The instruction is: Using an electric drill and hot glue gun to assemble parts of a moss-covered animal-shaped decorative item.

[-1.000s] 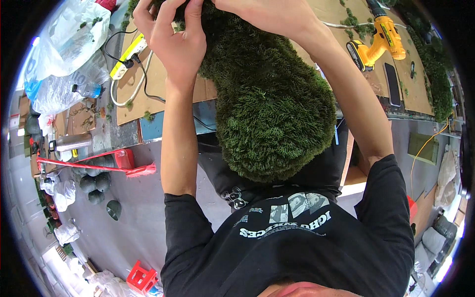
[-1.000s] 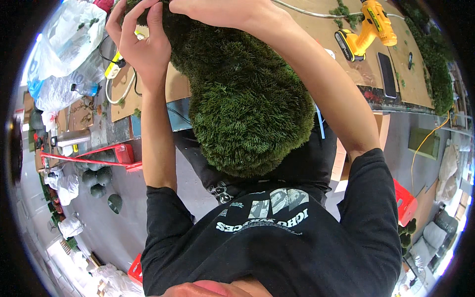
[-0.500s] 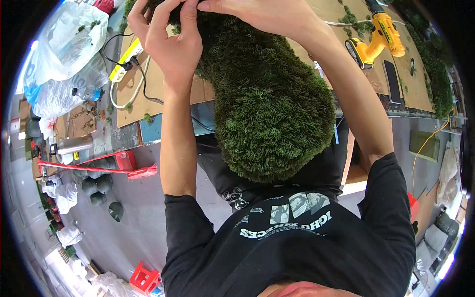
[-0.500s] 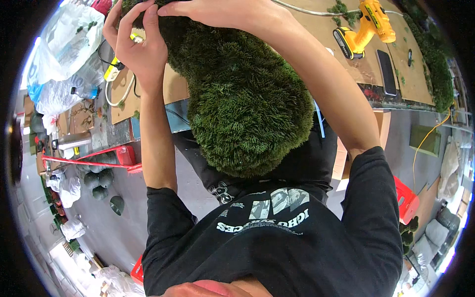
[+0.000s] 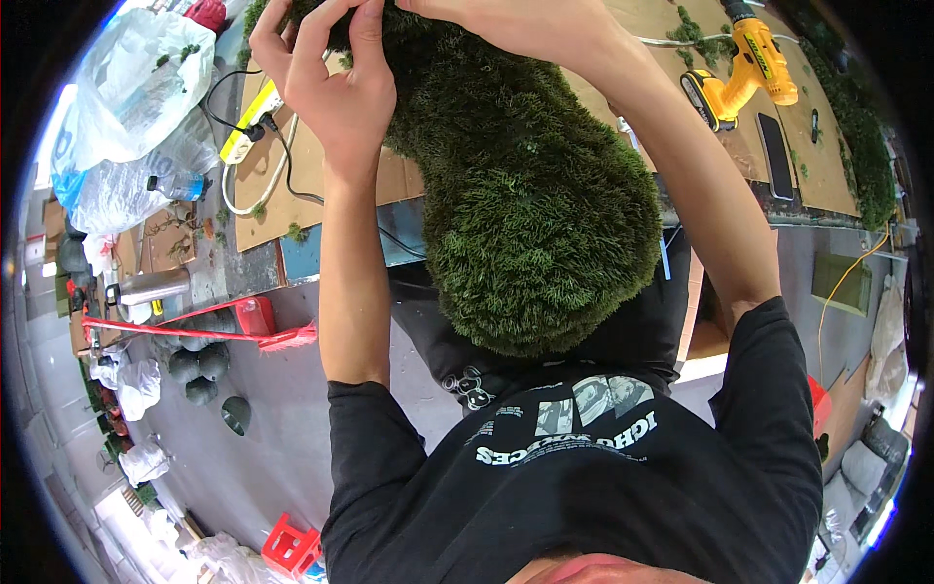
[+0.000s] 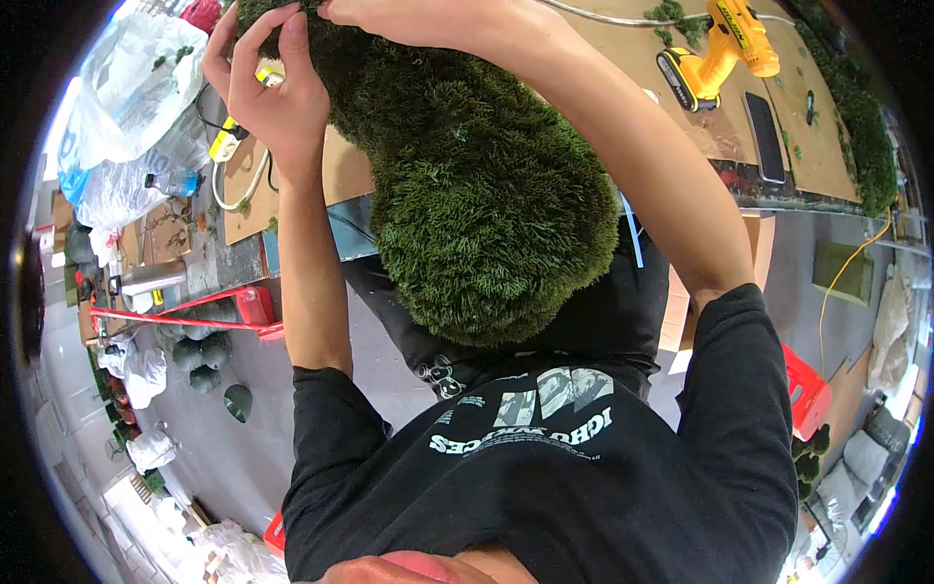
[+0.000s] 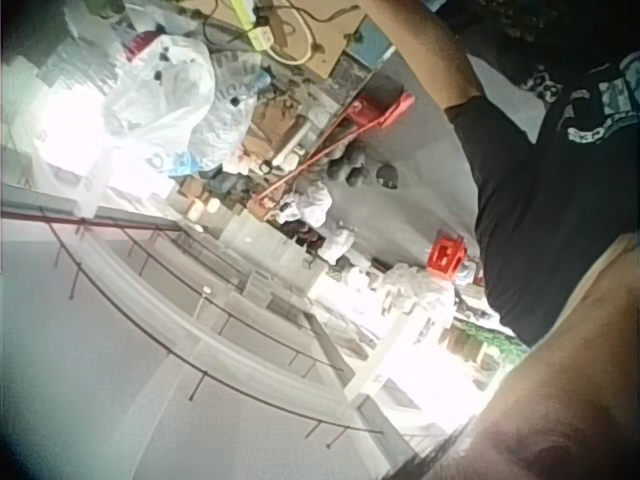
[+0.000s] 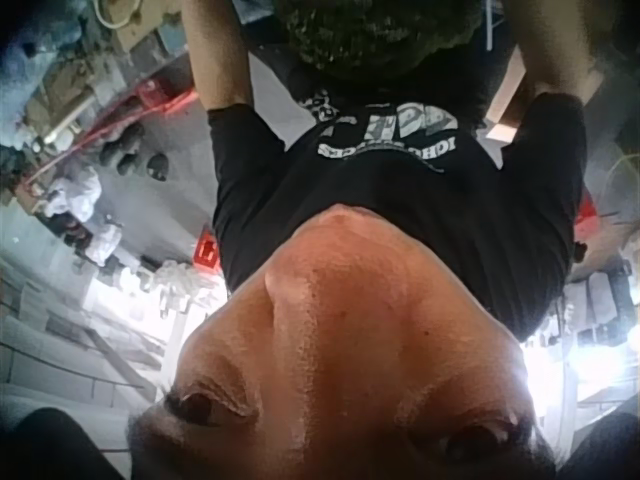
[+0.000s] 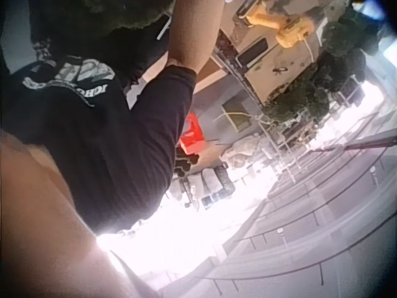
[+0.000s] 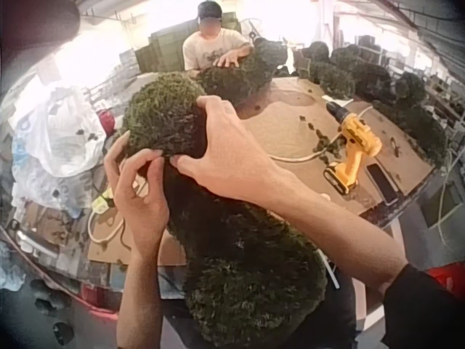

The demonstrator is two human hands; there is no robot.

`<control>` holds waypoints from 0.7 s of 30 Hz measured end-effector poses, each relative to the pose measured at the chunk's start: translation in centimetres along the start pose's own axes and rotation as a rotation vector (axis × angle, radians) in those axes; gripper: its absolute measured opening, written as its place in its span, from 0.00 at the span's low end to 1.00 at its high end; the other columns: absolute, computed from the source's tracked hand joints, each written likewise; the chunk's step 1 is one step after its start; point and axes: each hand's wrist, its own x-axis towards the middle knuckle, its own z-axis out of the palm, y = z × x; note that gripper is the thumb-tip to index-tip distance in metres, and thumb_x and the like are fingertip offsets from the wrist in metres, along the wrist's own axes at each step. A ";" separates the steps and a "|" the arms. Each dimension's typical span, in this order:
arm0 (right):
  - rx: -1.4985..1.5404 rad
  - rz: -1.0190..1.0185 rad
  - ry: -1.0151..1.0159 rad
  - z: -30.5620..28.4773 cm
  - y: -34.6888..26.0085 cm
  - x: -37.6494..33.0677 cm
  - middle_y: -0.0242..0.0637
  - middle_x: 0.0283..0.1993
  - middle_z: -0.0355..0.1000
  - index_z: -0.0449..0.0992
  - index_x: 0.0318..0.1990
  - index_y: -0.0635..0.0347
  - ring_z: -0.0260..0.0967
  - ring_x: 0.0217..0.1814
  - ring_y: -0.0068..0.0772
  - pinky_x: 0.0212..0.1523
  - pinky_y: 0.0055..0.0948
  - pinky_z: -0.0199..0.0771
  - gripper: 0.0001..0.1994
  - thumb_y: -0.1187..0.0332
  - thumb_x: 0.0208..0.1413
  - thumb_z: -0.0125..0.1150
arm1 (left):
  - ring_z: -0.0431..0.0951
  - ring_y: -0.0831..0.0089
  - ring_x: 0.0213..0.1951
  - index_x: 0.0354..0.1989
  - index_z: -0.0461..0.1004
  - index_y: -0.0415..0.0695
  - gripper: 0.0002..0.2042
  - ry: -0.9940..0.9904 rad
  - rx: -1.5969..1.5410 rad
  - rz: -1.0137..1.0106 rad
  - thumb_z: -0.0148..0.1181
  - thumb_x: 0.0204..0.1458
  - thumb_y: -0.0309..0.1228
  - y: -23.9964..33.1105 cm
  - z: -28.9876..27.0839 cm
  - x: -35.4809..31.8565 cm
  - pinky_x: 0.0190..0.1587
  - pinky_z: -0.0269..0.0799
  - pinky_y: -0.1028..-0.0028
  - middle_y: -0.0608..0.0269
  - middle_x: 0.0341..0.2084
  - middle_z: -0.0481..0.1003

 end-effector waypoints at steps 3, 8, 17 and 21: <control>-0.034 -0.034 0.027 0.2 0.2 -0.1 0.72 0.64 0.61 0.57 0.65 0.82 0.60 0.70 0.66 0.71 0.46 0.62 0.41 0.64 0.49 0.70 | 0.78 0.69 0.44 0.44 0.81 0.39 0.05 -0.001 0.003 0.021 0.64 0.61 0.23 -0.1 0.1 0.1 0.44 0.74 0.72 0.49 0.59 0.70; -0.067 -0.037 0.035 0.2 -0.3 -0.1 0.73 0.64 0.60 0.57 0.65 0.83 0.59 0.71 0.68 0.71 0.46 0.62 0.42 0.63 0.48 0.71 | 0.77 0.66 0.47 0.44 0.81 0.39 0.06 -0.020 -0.014 -0.009 0.65 0.61 0.23 0.0 0.1 0.0 0.46 0.74 0.71 0.48 0.60 0.70; -0.001 -0.157 0.038 0.6 0.4 0.6 0.73 0.71 0.52 0.47 0.71 0.83 0.49 0.77 0.67 0.77 0.46 0.52 0.50 0.62 0.47 0.71 | 0.70 0.59 0.62 0.49 0.80 0.41 0.09 -0.039 0.021 0.049 0.65 0.60 0.22 0.7 -0.6 0.6 0.59 0.69 0.65 0.51 0.61 0.69; -0.043 -0.166 0.021 1.0 0.9 0.6 0.73 0.73 0.50 0.45 0.72 0.82 0.47 0.79 0.67 0.79 0.46 0.49 0.52 0.62 0.46 0.71 | 0.70 0.64 0.63 0.57 0.75 0.38 0.14 0.110 -0.527 -0.312 0.61 0.64 0.25 -1.0 -0.3 2.1 0.64 0.64 0.68 0.55 0.61 0.70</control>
